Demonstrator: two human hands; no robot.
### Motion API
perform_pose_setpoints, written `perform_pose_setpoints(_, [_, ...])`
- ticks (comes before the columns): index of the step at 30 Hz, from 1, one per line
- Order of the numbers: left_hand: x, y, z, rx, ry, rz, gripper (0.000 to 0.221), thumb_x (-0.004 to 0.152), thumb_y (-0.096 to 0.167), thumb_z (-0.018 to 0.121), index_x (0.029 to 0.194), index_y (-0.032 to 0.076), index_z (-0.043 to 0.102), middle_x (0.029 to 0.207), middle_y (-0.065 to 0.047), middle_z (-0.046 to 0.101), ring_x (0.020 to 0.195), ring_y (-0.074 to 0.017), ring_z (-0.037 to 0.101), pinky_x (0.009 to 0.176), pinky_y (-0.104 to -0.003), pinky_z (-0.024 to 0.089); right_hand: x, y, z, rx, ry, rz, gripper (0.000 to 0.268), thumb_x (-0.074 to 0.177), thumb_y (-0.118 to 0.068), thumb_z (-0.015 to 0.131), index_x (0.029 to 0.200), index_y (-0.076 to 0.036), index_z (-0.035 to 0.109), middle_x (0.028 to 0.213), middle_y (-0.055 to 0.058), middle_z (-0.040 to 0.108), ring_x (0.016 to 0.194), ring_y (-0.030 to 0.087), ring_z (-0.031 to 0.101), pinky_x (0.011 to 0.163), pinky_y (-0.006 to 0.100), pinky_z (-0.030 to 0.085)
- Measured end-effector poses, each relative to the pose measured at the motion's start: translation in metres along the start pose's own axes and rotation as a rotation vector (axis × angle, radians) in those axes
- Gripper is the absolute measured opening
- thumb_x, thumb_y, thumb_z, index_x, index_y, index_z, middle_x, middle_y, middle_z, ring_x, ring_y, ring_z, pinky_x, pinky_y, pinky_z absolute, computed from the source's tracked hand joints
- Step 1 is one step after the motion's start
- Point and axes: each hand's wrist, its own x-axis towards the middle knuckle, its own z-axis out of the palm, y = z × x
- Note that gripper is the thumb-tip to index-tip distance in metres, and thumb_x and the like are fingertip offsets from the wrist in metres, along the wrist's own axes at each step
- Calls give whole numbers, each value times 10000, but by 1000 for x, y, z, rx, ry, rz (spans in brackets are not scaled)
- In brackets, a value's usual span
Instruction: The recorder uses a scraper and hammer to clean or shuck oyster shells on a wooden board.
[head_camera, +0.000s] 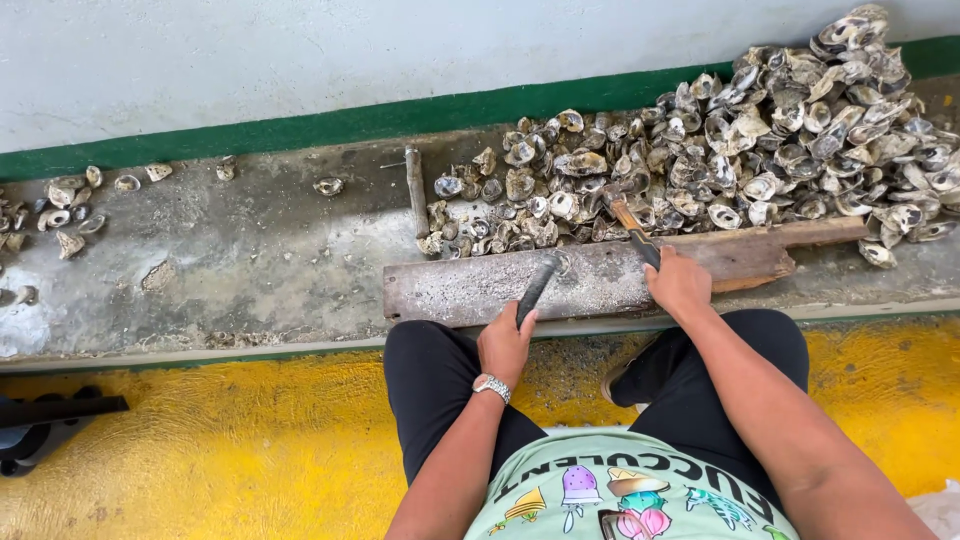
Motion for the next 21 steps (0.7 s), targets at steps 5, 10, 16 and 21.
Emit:
perform_pose_setpoints(5, [0, 0, 5, 44, 45, 209, 370, 974, 443, 638, 1146, 116, 655, 892, -140, 734, 727, -375, 696, 608, -486, 541, 3, -17, -1, 35, 154, -227, 538, 959, -384, 628, 1374, -46, 569, 1290, 225, 579, 1114, 402, 635, 878, 514, 530])
perform_pose_setpoints(10, [-1, 1, 5, 57, 29, 277, 354, 970, 441, 657, 1116, 119, 661, 850, -115, 721, 713, -346, 699, 599, -466, 542, 5, -60, -7, 423, -186, -448, 489, 952, -308, 639, 1378, -78, 571, 1273, 191, 610, 1090, 355, 660, 952, 454, 506])
perform_pose_setpoints(16, [-3, 0, 0, 17, 85, 294, 364, 961, 425, 672, 1134, 104, 672, 847, -117, 722, 718, -335, 702, 603, -453, 549, 5, -83, 4, 206, -145, -385, 327, 943, -211, 654, 1258, -182, 737, 1108, 152, 745, 1017, 370, 696, 922, 477, 529])
perform_pose_setpoints(21, [0, 0, 2, -13, 112, 246, 408, 969, 438, 657, 1173, 85, 676, 907, -131, 736, 735, -336, 707, 630, -442, 556, -1, -97, 1, 141, 48, -453, 262, 996, -204, 589, 1209, -163, 735, 1108, 102, 745, 893, 322, 729, 820, 453, 582])
